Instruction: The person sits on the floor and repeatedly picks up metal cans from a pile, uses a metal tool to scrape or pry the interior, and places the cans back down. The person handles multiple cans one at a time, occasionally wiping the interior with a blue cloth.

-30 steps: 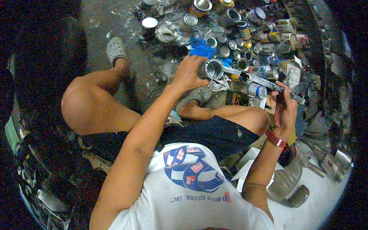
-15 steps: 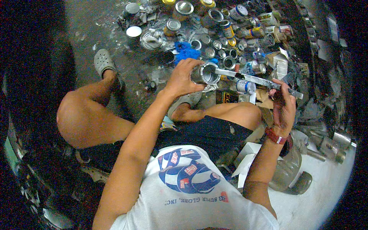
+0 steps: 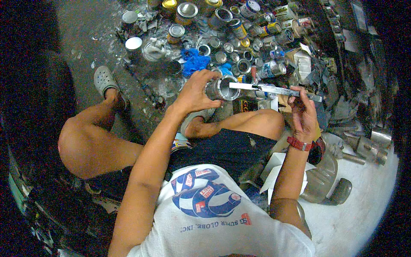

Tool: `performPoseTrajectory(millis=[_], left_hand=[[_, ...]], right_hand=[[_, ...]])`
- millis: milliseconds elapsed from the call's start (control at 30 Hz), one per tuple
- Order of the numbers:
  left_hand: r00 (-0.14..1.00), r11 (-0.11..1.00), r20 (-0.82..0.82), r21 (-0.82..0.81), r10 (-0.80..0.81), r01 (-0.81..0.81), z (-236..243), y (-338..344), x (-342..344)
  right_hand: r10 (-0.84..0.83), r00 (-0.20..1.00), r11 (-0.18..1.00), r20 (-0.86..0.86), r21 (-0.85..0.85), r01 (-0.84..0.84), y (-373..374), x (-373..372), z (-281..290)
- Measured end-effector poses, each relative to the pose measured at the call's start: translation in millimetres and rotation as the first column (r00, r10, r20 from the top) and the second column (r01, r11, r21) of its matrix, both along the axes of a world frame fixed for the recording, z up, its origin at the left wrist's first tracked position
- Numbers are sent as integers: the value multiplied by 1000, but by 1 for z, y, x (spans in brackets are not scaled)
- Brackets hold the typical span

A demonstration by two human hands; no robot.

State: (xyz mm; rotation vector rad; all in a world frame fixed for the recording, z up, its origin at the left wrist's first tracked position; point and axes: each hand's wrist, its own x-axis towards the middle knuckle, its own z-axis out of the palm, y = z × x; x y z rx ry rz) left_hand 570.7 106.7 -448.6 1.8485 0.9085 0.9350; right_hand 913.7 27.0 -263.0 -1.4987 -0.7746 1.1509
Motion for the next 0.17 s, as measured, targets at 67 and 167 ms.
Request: performPoseTrajectory(millis=[67,167], left_hand=[[1000,1000,-1,11,3,-3,-1,0,1],[1000,1000,-16,23,7,-6,-2,0,3]], right_hand=[[-12,1000,1000,-12,8,12,-2,2,-5],[-26,999,1000,-36,11,26,-5,5,-13]])
